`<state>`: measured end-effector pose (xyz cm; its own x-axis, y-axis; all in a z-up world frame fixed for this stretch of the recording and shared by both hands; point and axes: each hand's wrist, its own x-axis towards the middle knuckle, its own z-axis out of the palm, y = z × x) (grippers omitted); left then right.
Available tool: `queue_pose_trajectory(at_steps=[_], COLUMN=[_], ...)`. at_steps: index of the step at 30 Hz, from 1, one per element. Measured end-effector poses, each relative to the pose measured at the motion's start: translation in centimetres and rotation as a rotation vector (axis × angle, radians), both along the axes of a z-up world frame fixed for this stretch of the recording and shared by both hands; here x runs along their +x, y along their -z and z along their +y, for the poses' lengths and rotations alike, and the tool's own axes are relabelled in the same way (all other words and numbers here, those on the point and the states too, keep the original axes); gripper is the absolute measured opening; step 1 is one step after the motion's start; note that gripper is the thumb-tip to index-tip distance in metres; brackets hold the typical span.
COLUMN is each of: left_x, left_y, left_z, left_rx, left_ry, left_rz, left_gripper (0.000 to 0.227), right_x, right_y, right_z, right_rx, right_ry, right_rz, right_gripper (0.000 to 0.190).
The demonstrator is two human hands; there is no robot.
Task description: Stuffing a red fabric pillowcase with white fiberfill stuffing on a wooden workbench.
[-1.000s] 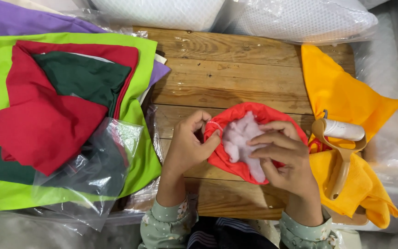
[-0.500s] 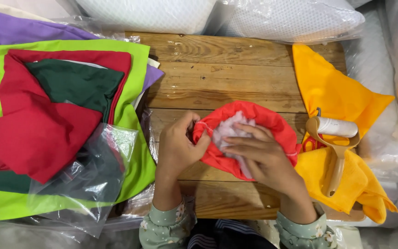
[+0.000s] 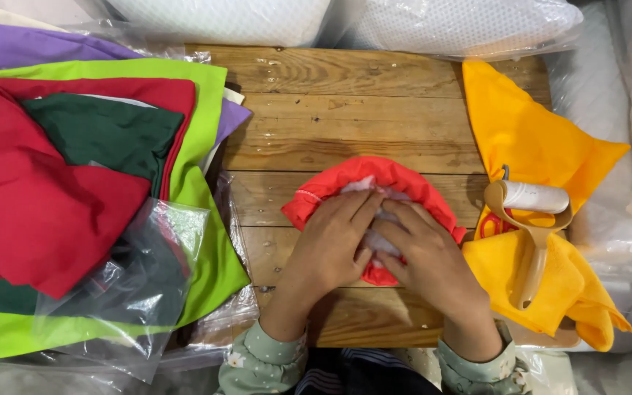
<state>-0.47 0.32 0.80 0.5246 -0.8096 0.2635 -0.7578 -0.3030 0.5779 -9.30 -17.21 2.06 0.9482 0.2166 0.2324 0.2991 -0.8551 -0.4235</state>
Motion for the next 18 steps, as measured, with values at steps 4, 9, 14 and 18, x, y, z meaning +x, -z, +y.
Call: queue_pose_trajectory(at_steps=[4, 9, 14, 18], left_x=[-0.8, -1.9, 0.1, 1.7], left_y=[3.4, 5.6, 6.4, 5.9], left_z=[-0.7, -1.9, -2.2, -2.0], left_rx=[0.098, 0.177, 0.326, 0.477], left_ry=[-0.062, -0.197, -0.203, -0.137], left_rz=[-0.069, -0.214, -0.214, -0.178], left_gripper=[0.056, 0.018, 0.015, 0.011], right_x=[-0.2, -0.4, -0.1, 0.6], right_y=[3.4, 5.6, 5.9, 1.6], right_z=[0.7, 0.0, -1.0, 0.4], right_rx=[-0.119, -0.116, -0.194, -0.204], right_ry=[0.044, 0.025, 0.039, 0.037], right_rz=[-0.038, 0.075, 0.112, 0.182], right_gripper=[0.014, 0.021, 0.024, 0.02])
